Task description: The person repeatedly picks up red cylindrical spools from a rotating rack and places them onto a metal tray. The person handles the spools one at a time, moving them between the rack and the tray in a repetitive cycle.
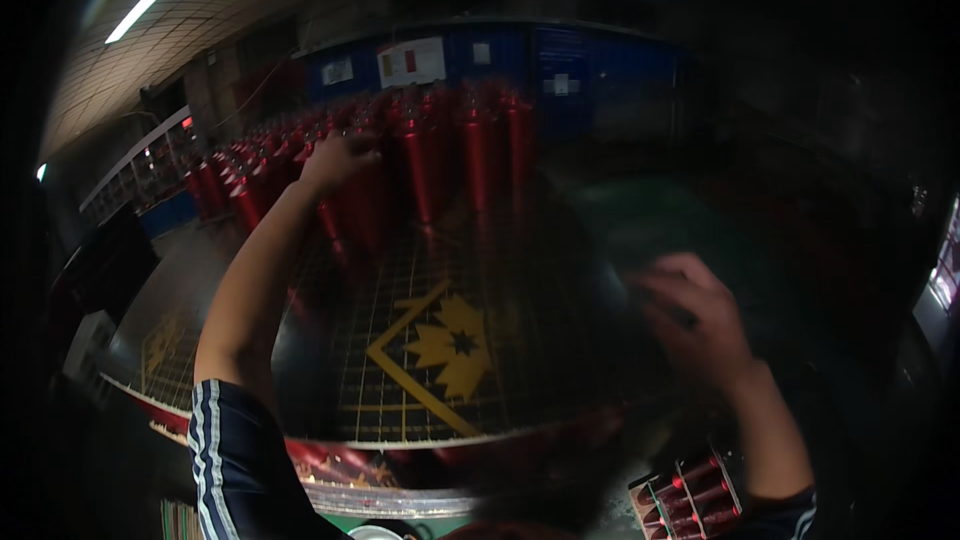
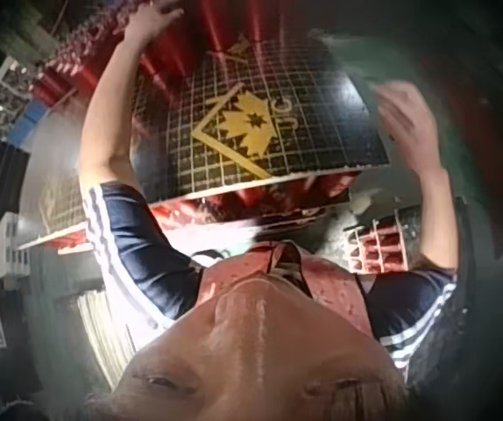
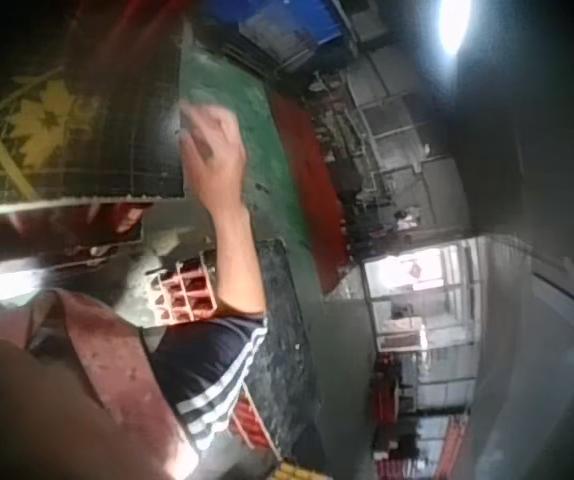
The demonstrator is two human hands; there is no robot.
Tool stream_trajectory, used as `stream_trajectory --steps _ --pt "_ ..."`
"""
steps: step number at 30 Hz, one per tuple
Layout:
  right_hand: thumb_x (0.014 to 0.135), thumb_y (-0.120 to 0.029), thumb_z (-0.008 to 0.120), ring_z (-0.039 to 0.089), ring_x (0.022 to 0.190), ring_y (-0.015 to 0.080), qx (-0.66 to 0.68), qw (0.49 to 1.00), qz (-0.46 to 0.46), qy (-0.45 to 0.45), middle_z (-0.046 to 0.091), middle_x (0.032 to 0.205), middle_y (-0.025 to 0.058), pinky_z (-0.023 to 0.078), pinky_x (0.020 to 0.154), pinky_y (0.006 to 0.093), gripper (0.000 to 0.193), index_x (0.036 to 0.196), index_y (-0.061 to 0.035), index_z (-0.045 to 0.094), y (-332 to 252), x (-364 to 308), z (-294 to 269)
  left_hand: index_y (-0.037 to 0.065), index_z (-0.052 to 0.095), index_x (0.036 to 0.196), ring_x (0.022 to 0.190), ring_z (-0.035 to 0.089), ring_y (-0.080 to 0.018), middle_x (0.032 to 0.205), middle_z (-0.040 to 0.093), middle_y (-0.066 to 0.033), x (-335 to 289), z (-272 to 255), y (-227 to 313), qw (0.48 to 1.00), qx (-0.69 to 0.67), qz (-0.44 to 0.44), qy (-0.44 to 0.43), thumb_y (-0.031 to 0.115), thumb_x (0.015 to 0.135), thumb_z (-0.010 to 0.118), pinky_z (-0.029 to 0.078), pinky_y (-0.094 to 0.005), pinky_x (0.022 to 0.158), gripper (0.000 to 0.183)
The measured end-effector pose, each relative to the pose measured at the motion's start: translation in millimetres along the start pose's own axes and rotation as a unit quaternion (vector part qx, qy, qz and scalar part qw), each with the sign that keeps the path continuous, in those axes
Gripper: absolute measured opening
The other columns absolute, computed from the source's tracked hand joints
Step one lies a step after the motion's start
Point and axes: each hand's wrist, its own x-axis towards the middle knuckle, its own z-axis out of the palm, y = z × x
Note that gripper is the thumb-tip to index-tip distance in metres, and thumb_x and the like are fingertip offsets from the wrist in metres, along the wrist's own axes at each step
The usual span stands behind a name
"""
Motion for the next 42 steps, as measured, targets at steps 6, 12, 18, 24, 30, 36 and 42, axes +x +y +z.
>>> stream_trajectory --steps 6,12,18,24,30,36,42 --pt "0.088 -0.015 0.070 0.050 0.126 0.0288 -0.056 0.994 -0.089 -0.005 0.055 0.130 0.0131 0.041 0.107 0.0412 0.048 0.135 -0.0226 0.061 34 209 68 0.028 0.056 0.138 0.124 0.051 -0.0511 0.139 0.046 -0.0258 14 30 21 1.000 -0.008 0.019 -0.014 0.050 0.082 0.072 0.048 -0.0543 0.102 0.062" --pt "0.087 -0.049 0.068 0.049 0.129 0.0374 -0.165 0.984 0.067 -0.020 0.056 0.130 0.0231 0.039 0.110 0.0446 0.058 0.139 -0.0270 0.059 112 372 180 0.027 0.056 0.138 0.118 0.054 -0.0527 0.138 0.046 -0.0289 7 32 4 0.997 -0.056 0.053 0.008 0.045 0.081 0.074 0.047 -0.0533 0.102 0.063" --pt "0.083 -0.050 0.070 0.057 0.118 0.0458 -0.117 0.988 0.095 -0.017 0.053 0.132 0.0305 0.050 0.099 0.0506 0.054 0.133 -0.0352 0.061 122 367 202 0.023 0.058 0.137 0.112 0.060 -0.0482 0.127 0.052 -0.0301 -5 36 5 0.995 -0.061 0.057 0.045 0.044 0.082 0.075 0.051 -0.0505 0.097 0.061" --pt "0.080 -0.035 0.076 0.058 0.114 0.0434 -0.104 0.982 -0.014 0.157 0.057 0.128 0.0240 0.048 0.100 0.0483 0.052 0.130 -0.0304 0.063 103 302 196 0.031 0.058 0.136 0.111 0.056 -0.0505 0.135 0.051 -0.0189 -15 44 4 0.991 -0.067 0.052 0.100 0.041 0.079 0.076 0.053 -0.0523 0.095 0.060" --pt "0.083 -0.009 0.076 0.062 0.105 0.0229 0.156 0.955 -0.073 0.241 0.065 0.119 0.0135 0.048 0.096 0.0335 0.056 0.137 -0.0133 0.060 84 194 143 0.026 0.059 0.135 0.106 0.056 -0.0435 0.130 0.051 -0.0206 -119 16 19 0.963 -0.069 0.058 0.255 0.033 0.082 0.078 0.048 -0.0495 0.097 0.057" --pt "0.092 -0.015 0.071 0.061 0.111 0.0145 0.534 0.831 0.060 0.143 0.062 0.127 0.0090 0.049 0.096 0.0306 0.052 0.142 -0.0112 0.056 -4 84 58 0.009 0.061 0.135 0.114 0.059 -0.0208 0.126 0.060 -0.0095 -261 -102 64 0.941 -0.187 0.020 0.283 0.018 0.087 0.077 0.046 -0.0334 0.101 0.052" --pt "0.100 -0.036 0.058 0.058 0.122 0.0223 0.712 0.692 0.116 0.022 0.056 0.137 0.0059 0.050 0.099 0.0487 0.056 0.151 -0.0197 0.041 -100 34 52 0.010 0.051 0.145 0.105 0.065 -0.0160 0.123 0.064 -0.0072 -416 -174 65 0.815 -0.418 -0.162 0.366 0.024 0.096 0.066 0.056 -0.0329 0.089 0.053"
